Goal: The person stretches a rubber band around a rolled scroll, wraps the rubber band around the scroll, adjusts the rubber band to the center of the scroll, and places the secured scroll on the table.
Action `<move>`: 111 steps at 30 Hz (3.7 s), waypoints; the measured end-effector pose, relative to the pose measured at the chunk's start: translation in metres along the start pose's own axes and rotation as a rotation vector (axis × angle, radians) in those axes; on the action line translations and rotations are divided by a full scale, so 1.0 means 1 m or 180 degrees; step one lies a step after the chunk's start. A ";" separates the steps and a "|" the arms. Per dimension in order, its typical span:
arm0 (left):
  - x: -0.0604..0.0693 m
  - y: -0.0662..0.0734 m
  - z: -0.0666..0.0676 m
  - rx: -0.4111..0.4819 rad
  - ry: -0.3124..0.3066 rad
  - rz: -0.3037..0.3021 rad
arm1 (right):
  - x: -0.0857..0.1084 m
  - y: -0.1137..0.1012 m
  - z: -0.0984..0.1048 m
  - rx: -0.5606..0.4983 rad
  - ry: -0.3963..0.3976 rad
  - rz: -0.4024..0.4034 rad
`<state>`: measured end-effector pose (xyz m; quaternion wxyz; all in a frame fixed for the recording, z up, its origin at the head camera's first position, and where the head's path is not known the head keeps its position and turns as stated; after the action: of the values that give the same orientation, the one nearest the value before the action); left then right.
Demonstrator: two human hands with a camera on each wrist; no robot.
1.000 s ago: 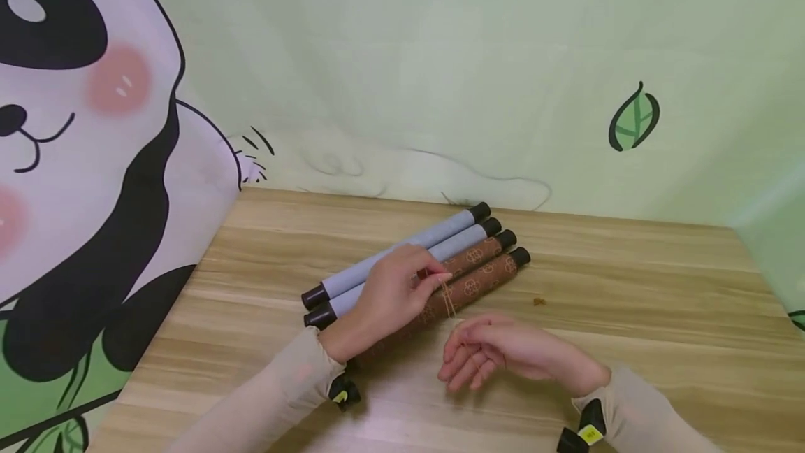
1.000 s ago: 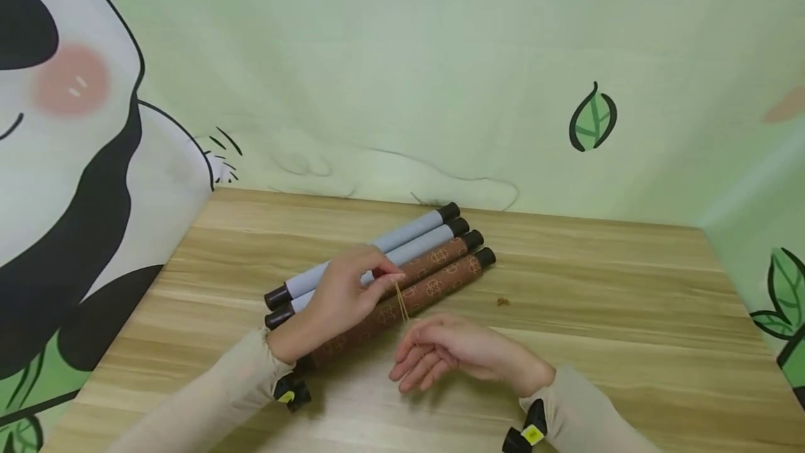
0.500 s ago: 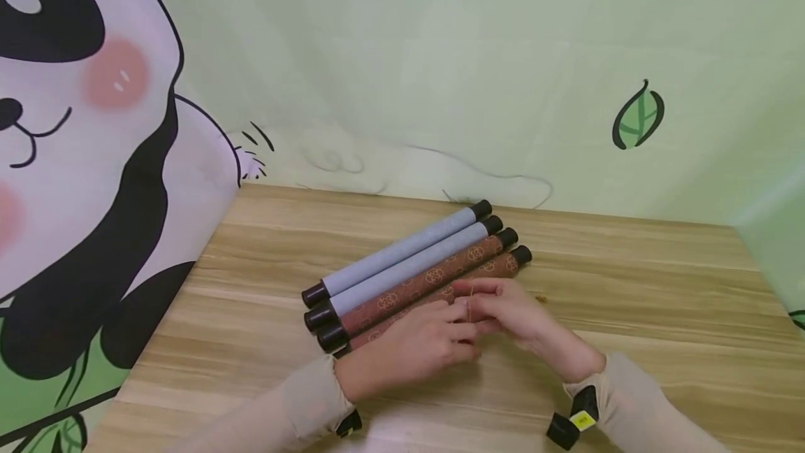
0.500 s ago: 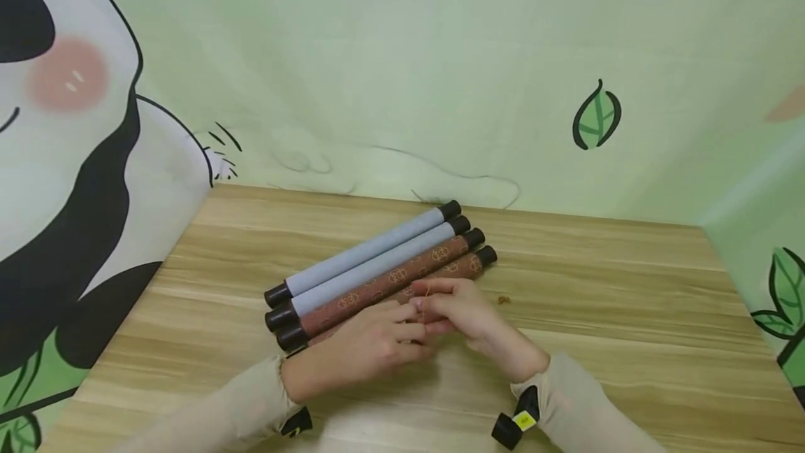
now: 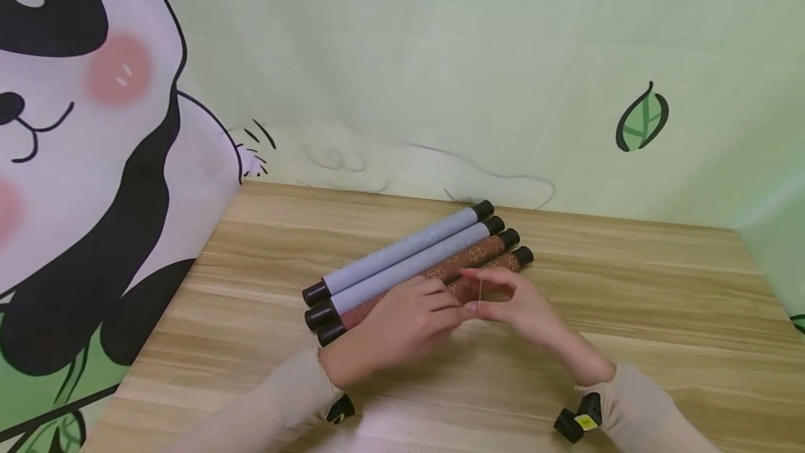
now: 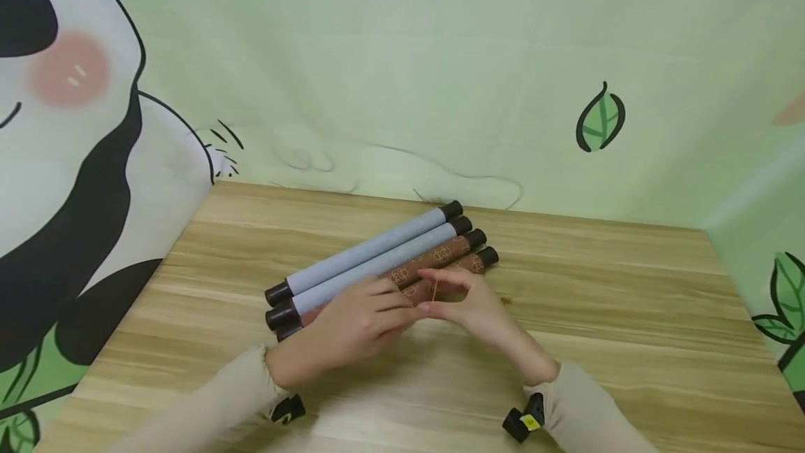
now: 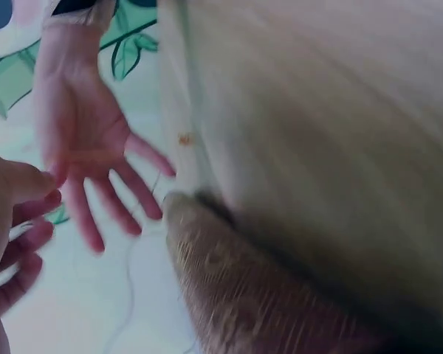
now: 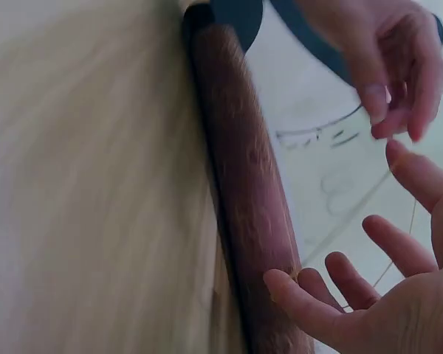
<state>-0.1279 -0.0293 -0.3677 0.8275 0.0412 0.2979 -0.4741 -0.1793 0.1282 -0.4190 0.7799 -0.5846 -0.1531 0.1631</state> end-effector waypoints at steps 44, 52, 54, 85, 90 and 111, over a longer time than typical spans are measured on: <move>0.022 -0.022 -0.065 -0.0955 -0.1753 0.1899 | 0.008 0.024 0.067 0.0946 0.0644 0.0162; 0.027 -0.022 -0.067 -0.0551 -0.1745 0.1990 | 0.010 0.028 0.074 0.0874 0.0674 0.0161; 0.027 -0.020 -0.067 -0.0590 -0.1655 0.1957 | 0.009 0.030 0.076 0.0851 0.0678 0.0137; 0.032 -0.024 -0.045 -0.1175 -0.1272 0.1763 | 0.014 0.022 0.086 0.0336 0.0887 0.0238; 0.031 -0.031 -0.040 -0.0839 -0.1190 0.1782 | 0.012 0.017 0.084 0.0290 0.1011 0.0322; 0.031 -0.044 -0.037 -0.0676 -0.1092 0.1323 | 0.010 0.013 0.055 -0.1497 0.1075 0.0165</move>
<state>-0.1685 -0.0637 -0.4055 0.9449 -0.0663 0.1867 -0.2606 -0.1954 0.1837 -0.4163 0.6330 -0.7719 -0.0397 0.0433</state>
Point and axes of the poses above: each hand's wrist, its own x-axis away from the middle knuckle, its own z-axis out of the back of the hand, y = z × x, the point moved 6 cm from there along -x, towards the middle knuckle, and after that the axes turned 7 degrees about -x, right-handed, at the moved point
